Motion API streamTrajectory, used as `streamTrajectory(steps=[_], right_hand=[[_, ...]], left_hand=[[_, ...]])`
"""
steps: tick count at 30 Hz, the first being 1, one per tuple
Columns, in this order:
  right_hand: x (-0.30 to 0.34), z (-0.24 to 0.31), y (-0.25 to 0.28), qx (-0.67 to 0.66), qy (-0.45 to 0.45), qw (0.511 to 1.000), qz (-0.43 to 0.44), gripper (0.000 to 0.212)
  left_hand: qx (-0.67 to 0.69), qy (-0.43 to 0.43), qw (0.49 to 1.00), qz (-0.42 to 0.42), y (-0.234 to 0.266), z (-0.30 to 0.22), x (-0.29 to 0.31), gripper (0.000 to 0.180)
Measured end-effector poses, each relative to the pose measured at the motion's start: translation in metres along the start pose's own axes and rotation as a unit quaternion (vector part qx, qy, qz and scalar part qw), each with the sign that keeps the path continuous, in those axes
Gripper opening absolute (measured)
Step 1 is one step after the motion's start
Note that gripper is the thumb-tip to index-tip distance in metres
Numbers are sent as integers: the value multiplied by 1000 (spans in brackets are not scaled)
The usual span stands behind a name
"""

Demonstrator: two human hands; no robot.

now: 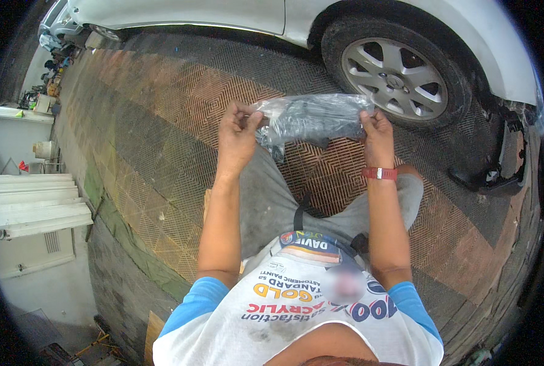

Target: The person uses pliers to adjust components under the front bumper of a white car, then unpacks plastic-wrapped parts and installs them near the front wheel arch using a wrench.

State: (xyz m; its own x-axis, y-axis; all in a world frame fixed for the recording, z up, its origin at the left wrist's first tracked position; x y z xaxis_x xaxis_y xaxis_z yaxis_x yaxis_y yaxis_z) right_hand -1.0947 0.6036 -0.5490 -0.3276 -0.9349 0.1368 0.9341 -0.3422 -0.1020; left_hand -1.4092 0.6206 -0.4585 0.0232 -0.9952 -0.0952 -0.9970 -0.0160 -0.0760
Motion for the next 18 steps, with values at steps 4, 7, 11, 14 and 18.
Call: streamTrajectory(steps=[4,7,11,14,18], right_hand=[[4,3,7,47,46,997,-40,16],[10,7,1,14,34,998,-57,16],[20,14,-15,-101,9,993,-55,17],[23,20,-23,-48,85,989,-111,15],[26,21,-11,69,137,970,-188,15]], left_hand=[[-134,-44,990,-10,-2,-10,6,8],[38,50,998,-6,-6,10,5,10],[183,119,975,-43,-11,33,6,13],[233,94,963,-96,-18,39,9,13],[-290,-88,950,-78,-11,-9,15,14]])
Point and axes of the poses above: each hand's wrist, its own x-axis away from the middle knuckle, its own y-axis out of the back of the hand, z = x × y, the point moved 6 cm from there along -x, towards the middle knuckle, and after that the axes turned 9 degrees about x, right-handed, at the moved point
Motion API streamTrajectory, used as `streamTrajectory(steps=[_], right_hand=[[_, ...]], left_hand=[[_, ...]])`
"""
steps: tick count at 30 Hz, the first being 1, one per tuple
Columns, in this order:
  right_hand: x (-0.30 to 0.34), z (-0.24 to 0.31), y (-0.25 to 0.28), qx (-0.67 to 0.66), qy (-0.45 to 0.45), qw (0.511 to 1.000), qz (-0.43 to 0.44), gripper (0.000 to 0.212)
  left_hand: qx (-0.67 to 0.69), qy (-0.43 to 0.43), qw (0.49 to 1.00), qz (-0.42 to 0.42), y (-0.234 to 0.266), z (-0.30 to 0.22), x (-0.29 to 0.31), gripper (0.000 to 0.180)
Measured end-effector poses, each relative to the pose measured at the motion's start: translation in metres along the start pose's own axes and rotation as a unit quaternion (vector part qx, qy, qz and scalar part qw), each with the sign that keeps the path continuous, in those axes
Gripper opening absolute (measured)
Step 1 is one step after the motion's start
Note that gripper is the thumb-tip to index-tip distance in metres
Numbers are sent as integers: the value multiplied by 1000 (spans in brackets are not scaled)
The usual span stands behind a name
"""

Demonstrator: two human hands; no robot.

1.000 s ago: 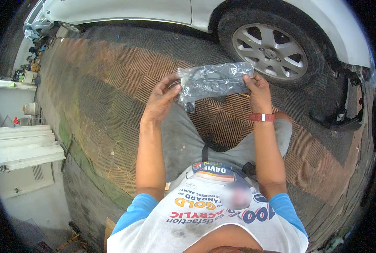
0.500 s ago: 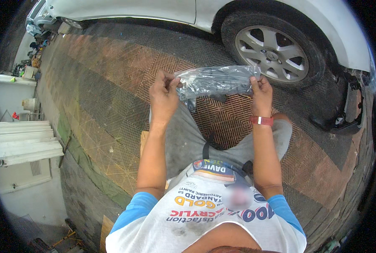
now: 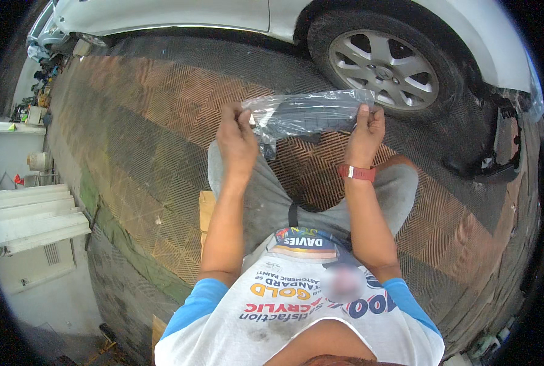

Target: The person uses pliers to adjust components under the front bumper of a white car, then unpacks plastic-wrapped parts and installs them near the front wheel arch using a wrench.

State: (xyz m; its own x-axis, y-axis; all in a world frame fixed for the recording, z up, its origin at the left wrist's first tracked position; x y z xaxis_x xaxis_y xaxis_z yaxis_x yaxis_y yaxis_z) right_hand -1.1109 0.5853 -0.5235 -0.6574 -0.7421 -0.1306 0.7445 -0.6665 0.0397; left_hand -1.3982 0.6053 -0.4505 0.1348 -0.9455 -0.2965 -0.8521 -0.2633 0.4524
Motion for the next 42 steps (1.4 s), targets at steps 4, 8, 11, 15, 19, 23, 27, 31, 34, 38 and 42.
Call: streamTrajectory(steps=[4,8,11,15,19,23,27,31,34,38,42], right_hand=[[-6,12,10,52,46,997,-29,18],[-3,15,21,135,35,989,-52,29],[6,13,13,154,49,984,-81,23],[6,16,17,29,-36,998,-32,24],[9,28,33,71,19,994,-75,21],[3,25,48,39,-15,993,-108,19],[9,32,47,45,76,991,-105,18],[7,32,65,73,60,985,-142,15],[-3,23,74,20,26,992,-119,18],[-19,1,73,-54,-7,993,-103,15],[-24,3,73,-118,-40,988,-90,15]], left_hand=[[72,31,997,6,2,-3,-5,24],[374,283,882,56,-32,40,5,59],[424,298,851,87,-34,40,18,62],[333,232,913,39,-47,39,21,52],[235,209,949,0,-49,27,17,49],[226,222,948,21,-61,-5,13,51],[119,91,988,-37,-61,-5,1,44],[-142,-100,985,-4,-63,-56,-10,37],[-1,-107,993,49,-62,-73,-22,35],[299,113,939,123,-76,-43,-33,31],[422,176,866,200,-85,-35,-28,25]])
Point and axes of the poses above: each hand's wrist, its own x-axis away from the middle knuckle, its own y-axis out of the back of the hand, z = x × y, the point moved 6 cm from there along -x, towards the middle knuckle, and after that the axes turned 9 degrees about x, right-handed, at the moved point
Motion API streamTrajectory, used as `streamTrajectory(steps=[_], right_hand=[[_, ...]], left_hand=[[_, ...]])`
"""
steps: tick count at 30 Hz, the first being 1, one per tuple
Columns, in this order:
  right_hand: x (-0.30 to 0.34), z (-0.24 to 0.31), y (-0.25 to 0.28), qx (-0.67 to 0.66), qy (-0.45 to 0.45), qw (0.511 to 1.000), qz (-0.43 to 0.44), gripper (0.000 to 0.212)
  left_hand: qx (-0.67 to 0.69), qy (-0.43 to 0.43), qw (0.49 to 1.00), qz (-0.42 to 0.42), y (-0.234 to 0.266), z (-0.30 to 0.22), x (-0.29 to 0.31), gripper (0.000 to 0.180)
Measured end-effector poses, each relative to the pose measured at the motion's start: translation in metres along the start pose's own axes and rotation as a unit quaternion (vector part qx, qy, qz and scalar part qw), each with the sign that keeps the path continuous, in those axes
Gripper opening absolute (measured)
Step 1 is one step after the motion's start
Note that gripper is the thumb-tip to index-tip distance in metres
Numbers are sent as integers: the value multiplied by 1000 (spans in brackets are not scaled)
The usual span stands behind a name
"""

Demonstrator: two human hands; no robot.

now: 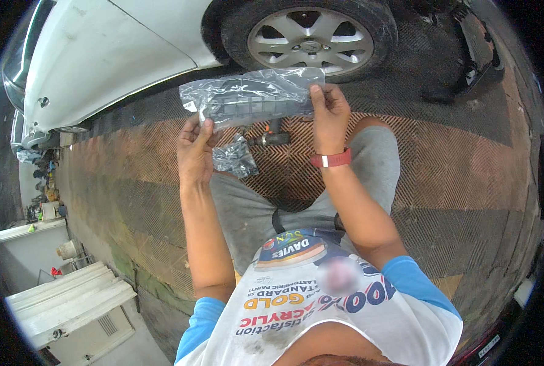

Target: The person uses pliers to adjust components under the front bumper of a white car, then unpacks plastic-wrapped parts and installs them near the front wheel arch using a wrench.

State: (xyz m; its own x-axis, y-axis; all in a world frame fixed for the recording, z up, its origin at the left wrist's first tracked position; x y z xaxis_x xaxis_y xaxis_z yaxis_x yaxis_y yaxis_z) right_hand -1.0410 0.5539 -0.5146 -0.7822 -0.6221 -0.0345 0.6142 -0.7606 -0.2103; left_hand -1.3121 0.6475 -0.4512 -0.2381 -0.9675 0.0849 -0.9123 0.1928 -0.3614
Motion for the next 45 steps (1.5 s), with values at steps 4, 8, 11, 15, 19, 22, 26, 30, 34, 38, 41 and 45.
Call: streamTrajectory(steps=[4,8,11,15,19,22,26,30,34,38,41,45], right_hand=[[-9,-4,5,-15,-12,1000,8,16],[-5,-41,5,-38,-99,994,5,16],[1,-81,5,6,-137,989,54,18],[8,-61,-1,148,-17,984,93,41],[21,8,-42,107,114,956,249,35],[27,16,-60,111,24,925,362,29],[25,1,-62,118,-1,924,365,23],[29,6,-65,41,23,953,300,18],[28,19,-67,136,44,932,333,14],[27,28,-66,198,68,908,364,10],[30,25,-66,136,75,920,360,8],[41,43,-61,130,157,913,354,7]], left_hand=[[-35,-40,995,-82,9,4,2,13],[-357,-138,920,-81,-1,-1,7,16],[-155,-82,982,-77,-12,11,7,11],[-217,-54,974,18,-20,8,7,14],[-158,6,986,43,-39,11,9,27],[-147,8,989,34,-36,17,11,32],[-76,88,993,24,-26,29,11,26],[-142,51,987,48,-16,36,10,20],[-173,1,983,65,-29,32,17,22],[-221,2,973,64,-45,18,21,19],[-264,-20,961,86,-39,26,16,17],[-212,-40,975,55,-41,20,19,16]])
Point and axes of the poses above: each hand's wrist, its own x-axis away from the middle knuckle, its own y-axis out of the back of the hand, z = x × y, the point moved 6 cm from there along -x, towards the middle knuckle, and after that the axes turned 9 degrees about x, right-handed, at the moved point
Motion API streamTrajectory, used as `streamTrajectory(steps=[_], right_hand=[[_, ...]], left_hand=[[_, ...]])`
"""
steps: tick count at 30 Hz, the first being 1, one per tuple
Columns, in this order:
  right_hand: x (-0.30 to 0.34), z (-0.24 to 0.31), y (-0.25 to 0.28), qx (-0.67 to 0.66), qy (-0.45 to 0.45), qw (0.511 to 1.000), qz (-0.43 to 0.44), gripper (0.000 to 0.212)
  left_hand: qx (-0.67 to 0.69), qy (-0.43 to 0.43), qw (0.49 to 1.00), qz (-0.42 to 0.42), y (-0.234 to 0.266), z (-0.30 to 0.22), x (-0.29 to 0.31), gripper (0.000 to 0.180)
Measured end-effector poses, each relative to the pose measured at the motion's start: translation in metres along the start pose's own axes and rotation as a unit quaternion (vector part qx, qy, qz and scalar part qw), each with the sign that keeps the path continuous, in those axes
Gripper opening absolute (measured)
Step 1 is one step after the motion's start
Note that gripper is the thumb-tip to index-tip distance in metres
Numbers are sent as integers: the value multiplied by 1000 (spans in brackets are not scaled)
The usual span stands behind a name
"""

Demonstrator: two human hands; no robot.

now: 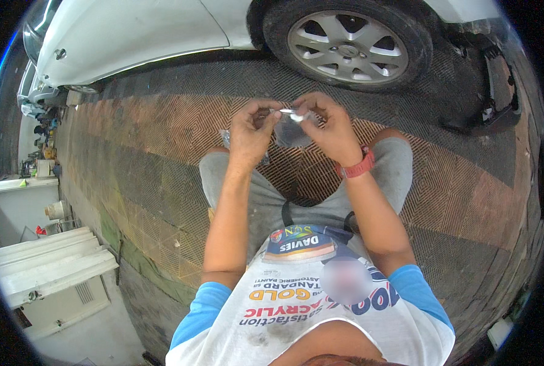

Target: The person uses pliers to adjust components under the front bumper of a white car, then unpacks plastic-wrapped parts and installs them near the front wheel arch using a wrench.

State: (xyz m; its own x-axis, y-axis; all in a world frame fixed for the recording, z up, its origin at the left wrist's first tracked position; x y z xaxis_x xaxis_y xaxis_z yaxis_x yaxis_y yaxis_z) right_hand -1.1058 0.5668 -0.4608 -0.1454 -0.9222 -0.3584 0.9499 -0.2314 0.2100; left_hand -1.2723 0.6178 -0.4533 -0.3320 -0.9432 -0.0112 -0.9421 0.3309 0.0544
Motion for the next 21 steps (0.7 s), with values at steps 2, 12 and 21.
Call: streamTrajectory(steps=[2,12,21], right_hand=[[6,5,-1,23,55,998,30,8],[20,-23,-22,-125,-122,973,153,30],[-42,8,-34,-130,-85,981,117,16]], left_hand=[[9,-41,999,10,3,5,1,17],[118,-18,990,71,-3,14,7,35],[-21,-71,997,12,29,-34,-24,28]])
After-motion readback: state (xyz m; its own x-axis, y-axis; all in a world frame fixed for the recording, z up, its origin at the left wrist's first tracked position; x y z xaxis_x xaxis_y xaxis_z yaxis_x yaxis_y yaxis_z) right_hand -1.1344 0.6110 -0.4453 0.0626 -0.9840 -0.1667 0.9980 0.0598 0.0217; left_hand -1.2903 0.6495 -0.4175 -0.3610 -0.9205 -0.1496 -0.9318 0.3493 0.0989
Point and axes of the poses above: each hand's wrist, its own x-axis away from the middle knuckle, its own y-axis out of the back of the hand, z = x × y, the point moved 6 cm from there along -x, towards the middle knuckle, and after that the axes turned 9 degrees about x, right-handed, at the moved point
